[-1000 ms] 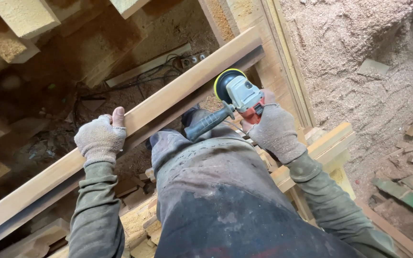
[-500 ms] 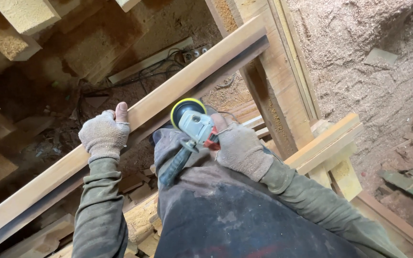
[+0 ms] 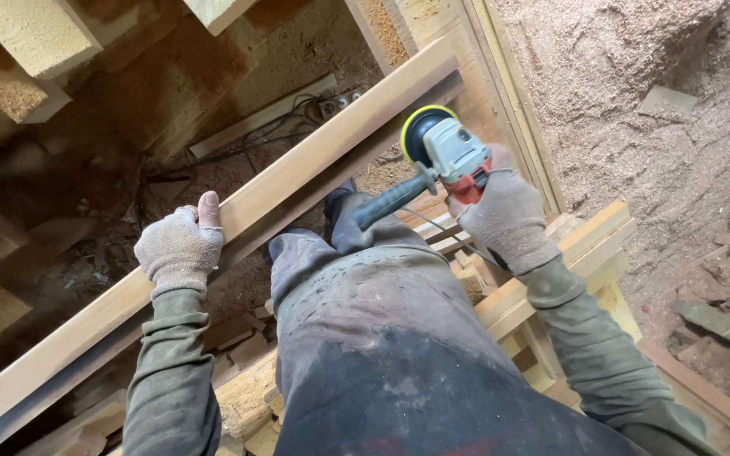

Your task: Sanding a long wooden plank using a handheld angle grinder with a sanding disc attachment.

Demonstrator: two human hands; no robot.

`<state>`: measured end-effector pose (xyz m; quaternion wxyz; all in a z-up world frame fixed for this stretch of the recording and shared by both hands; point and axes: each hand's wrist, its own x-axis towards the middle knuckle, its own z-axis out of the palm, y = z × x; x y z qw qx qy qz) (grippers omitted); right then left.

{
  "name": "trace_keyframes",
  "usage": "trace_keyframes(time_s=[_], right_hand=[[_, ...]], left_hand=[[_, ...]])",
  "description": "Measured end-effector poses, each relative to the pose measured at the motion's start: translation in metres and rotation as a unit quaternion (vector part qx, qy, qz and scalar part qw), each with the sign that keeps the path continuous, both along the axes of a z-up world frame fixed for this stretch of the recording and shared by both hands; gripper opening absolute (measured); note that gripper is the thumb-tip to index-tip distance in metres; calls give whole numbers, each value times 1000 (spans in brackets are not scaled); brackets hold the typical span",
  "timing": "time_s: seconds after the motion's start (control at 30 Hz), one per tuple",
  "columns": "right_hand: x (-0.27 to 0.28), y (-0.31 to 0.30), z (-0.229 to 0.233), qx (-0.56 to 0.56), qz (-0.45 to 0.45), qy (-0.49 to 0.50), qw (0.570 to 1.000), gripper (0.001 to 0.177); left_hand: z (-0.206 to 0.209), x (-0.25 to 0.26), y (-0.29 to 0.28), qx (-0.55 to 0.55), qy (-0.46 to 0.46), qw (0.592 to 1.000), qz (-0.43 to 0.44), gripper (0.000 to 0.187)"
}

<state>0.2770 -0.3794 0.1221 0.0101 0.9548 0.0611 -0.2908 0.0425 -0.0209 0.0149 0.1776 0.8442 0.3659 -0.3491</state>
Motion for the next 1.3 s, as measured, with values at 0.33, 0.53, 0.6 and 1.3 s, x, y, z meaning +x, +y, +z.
trace_keyframes(time_s=[0.33,0.53,0.6,1.3], right_hand=[[-65,40,2,51,151,6,987,66],[-28,32,9,96,24,99,990,66],[-6,29,26,129,-9,74,989,59],[14,-4,0,80,28,67,994,64]], left_hand=[[-10,-8,0,15,-14,1000,-9,90],[-17,-11,-1,31,-6,999,-14,89],[-22,-13,-1,37,-1,999,-11,89],[-33,-16,5,39,41,998,-19,94]])
